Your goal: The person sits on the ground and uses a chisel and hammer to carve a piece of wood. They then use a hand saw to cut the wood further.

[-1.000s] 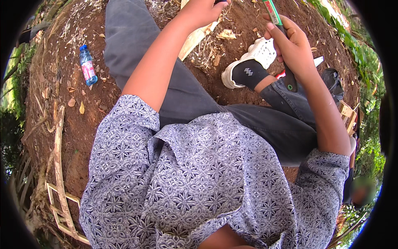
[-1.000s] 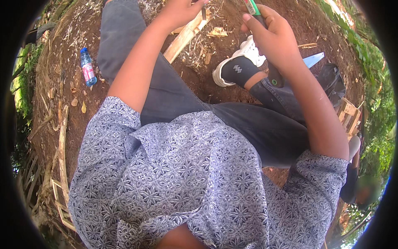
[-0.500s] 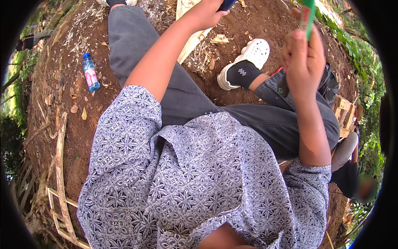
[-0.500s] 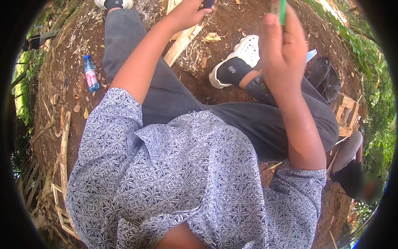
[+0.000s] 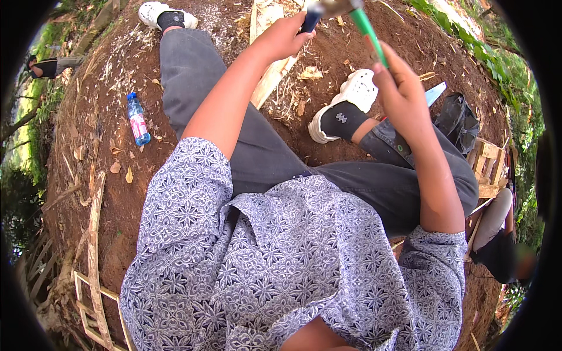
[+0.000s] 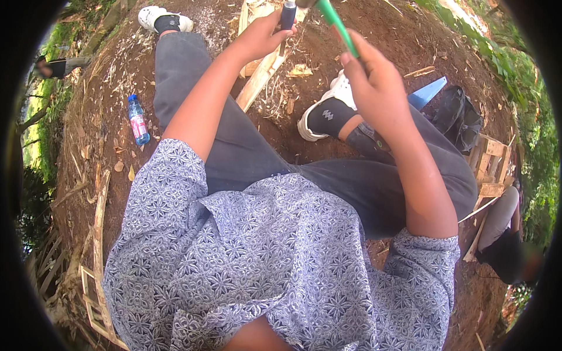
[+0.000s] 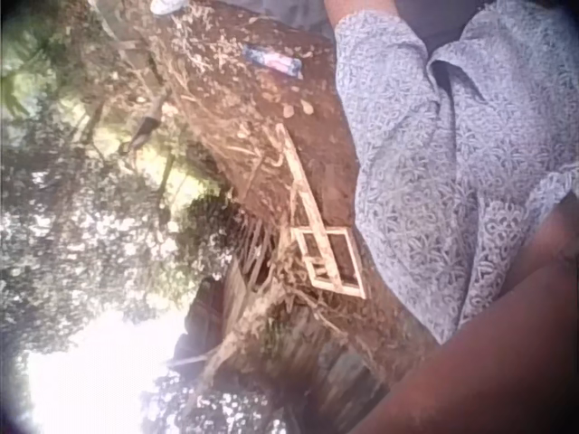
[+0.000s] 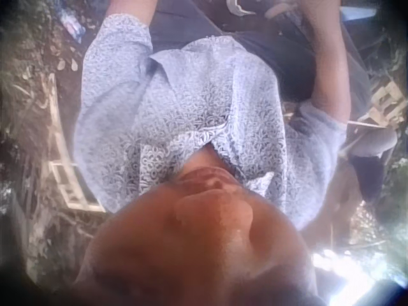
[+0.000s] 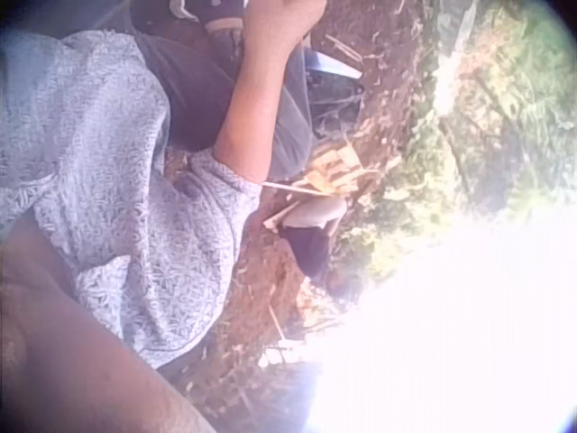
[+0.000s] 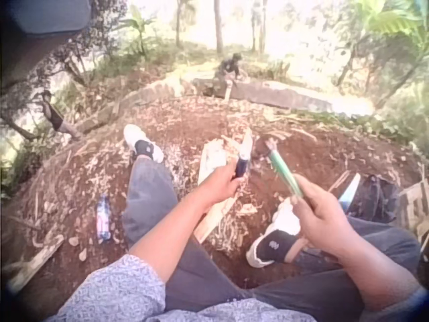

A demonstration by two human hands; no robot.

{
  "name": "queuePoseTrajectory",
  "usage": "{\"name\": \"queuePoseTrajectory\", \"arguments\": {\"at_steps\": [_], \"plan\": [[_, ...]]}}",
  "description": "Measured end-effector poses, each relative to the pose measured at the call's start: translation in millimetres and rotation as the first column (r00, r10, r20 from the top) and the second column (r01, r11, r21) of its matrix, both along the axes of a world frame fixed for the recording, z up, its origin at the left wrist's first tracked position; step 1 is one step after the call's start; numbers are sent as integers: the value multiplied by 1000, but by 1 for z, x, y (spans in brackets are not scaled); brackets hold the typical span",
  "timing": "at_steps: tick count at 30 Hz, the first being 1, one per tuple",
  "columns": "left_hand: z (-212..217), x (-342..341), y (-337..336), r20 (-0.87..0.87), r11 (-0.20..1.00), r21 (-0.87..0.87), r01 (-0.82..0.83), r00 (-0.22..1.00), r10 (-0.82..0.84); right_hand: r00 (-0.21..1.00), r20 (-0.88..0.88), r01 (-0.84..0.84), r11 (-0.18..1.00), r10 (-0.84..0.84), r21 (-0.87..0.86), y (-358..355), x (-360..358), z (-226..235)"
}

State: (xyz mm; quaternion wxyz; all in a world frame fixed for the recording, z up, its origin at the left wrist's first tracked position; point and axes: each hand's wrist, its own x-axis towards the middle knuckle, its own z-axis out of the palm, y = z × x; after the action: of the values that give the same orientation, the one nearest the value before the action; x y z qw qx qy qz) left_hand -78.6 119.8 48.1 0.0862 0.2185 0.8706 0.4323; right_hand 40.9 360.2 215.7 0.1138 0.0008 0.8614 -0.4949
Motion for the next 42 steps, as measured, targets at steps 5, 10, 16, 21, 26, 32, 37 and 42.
{"name": "queuePoseTrajectory", "arguments": {"at_steps": [5, 10, 16, 21, 26, 32, 37, 42], "plan": [[12, 0, 7, 47, 1000, 4, 24, 999, -24, 958, -192, 138, 930, -212, -339, -10, -15, 32], [-5, 1, 8, -38, 998, -38, 44, 998, -46, 991, -123, 50, 996, -59, -79, -5, -23, 7], [-4, -6, 17, -2, 998, 19, 56, 998, -56, 993, -96, -55, 985, 71, 163, 10, -26, -22], [-7, -13, 3, -54, 999, 2, 40, 998, -40, 962, -165, 190, 968, -217, -163, -3, -45, 25], [-23, -19, 10, -37, 998, -60, -28, 999, 26, 992, -4, -124, 969, 128, 216, 12, -54, -16], [-16, -26, 3, 8, 999, -35, 21, 1000, -21, 984, -160, -55, 983, 83, 173, 16, -62, -34], [-10, -24, -3, 111, 994, -97, 54, 993, -43, 976, -54, -195, 958, 211, 209, 12, -78, -36], [-23, -38, -1, 42, 1000, 0, 28, 999, -28, 968, -52, -236, 964, 244, 121, 18, -93, -44]]}}
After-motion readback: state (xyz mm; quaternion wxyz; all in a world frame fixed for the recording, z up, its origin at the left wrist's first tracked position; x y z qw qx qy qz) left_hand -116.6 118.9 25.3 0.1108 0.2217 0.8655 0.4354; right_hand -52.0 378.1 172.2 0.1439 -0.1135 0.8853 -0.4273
